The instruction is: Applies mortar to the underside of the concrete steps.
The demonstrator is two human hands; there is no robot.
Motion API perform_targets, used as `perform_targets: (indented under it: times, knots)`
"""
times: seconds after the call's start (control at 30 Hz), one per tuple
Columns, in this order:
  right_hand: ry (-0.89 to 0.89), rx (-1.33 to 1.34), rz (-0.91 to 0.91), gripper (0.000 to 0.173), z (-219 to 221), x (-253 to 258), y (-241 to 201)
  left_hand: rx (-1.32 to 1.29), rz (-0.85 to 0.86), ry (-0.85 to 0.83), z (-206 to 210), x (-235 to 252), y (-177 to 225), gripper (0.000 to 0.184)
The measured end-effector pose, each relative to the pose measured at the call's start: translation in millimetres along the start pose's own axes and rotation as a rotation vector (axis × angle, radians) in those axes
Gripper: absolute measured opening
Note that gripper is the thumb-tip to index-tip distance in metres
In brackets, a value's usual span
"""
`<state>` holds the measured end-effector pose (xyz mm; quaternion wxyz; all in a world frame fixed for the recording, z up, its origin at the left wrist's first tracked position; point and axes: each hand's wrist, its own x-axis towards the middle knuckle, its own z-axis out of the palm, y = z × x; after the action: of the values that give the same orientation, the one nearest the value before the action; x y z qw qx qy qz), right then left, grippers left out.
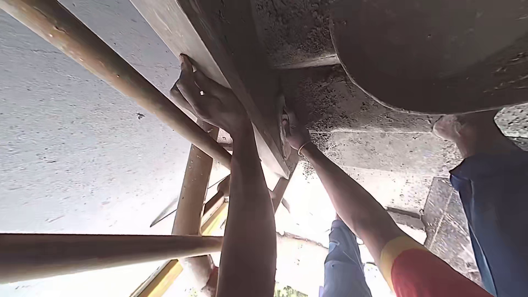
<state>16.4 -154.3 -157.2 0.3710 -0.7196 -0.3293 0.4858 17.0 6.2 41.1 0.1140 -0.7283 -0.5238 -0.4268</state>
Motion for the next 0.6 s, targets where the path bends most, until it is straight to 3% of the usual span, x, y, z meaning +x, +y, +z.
perform_targets:
  times: [0.4,0.6]
  knots:
    - [0.036,0.004,-0.004,0.052,49,-67,65,0.015,0.032,-0.077,-1,2,-11,0.032]
    - [-0.049,0.023,0.066,0.051,64,-99,94,-0.042,0.042,-0.133,5,5,-31,0.036]
